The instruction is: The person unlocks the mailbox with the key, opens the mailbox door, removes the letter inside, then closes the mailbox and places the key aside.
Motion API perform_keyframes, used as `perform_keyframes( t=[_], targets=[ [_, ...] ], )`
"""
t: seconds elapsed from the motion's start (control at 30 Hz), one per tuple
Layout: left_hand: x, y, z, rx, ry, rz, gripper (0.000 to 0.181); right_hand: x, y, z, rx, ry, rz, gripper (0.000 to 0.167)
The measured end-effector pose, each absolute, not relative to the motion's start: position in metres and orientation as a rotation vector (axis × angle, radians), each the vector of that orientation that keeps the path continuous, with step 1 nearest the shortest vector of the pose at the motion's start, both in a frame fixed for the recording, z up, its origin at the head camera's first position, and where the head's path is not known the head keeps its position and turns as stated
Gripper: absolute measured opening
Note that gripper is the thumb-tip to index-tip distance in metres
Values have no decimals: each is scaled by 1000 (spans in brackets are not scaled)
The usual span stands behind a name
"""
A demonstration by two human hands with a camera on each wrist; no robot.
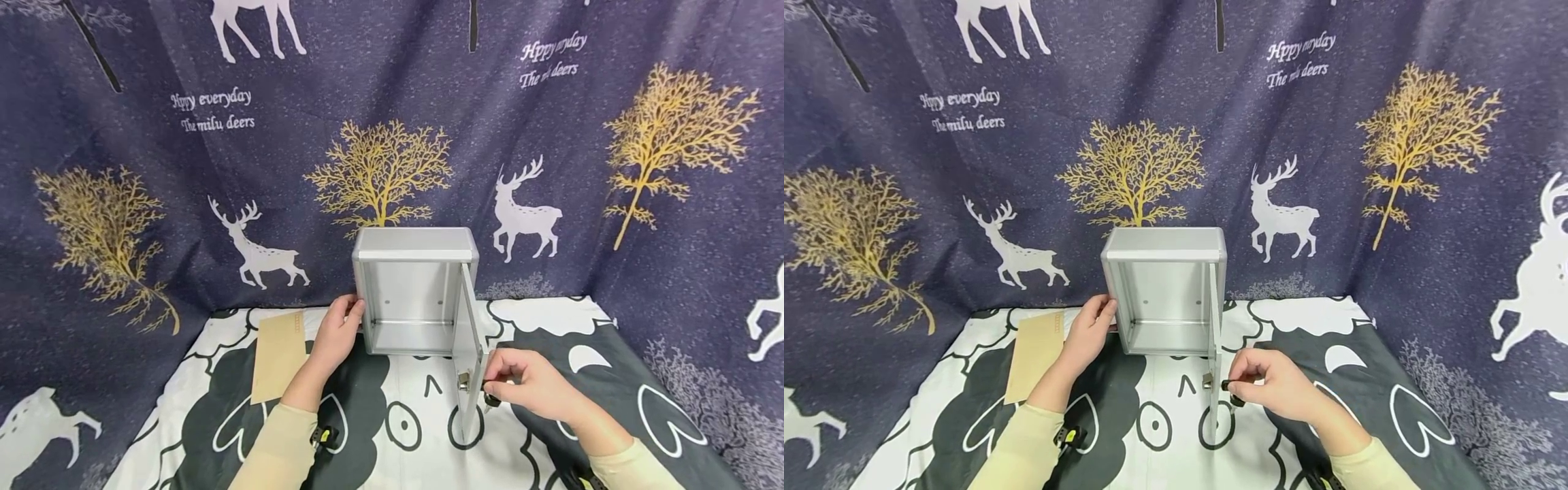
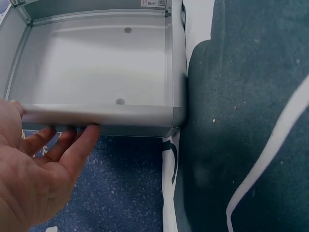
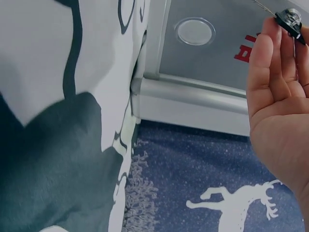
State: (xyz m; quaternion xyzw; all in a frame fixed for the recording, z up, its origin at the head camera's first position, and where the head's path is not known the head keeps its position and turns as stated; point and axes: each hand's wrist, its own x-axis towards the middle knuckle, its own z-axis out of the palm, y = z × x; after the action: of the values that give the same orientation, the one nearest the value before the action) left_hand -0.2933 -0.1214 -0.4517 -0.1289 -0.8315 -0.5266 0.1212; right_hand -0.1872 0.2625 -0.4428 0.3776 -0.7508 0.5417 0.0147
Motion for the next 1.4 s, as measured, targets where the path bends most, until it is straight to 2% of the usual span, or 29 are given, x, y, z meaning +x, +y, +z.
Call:
perform_keyframes(
  t=[0.5, 0.83, 1.4],
  targets=[
    [-293, -121, -452, -374, -2431, -1553, 49, -188, 248, -448, 1149, -2326, 1758, 27],
    [-294, -121, -452, -393, -2418, -1555, 47, -192, 235, -446, 1215, -2311, 1782, 18],
    [-295, -122, -452, -392, -2415, -1558, 48, -196, 180, -446, 944, -2434, 1725, 8]
  ],
)
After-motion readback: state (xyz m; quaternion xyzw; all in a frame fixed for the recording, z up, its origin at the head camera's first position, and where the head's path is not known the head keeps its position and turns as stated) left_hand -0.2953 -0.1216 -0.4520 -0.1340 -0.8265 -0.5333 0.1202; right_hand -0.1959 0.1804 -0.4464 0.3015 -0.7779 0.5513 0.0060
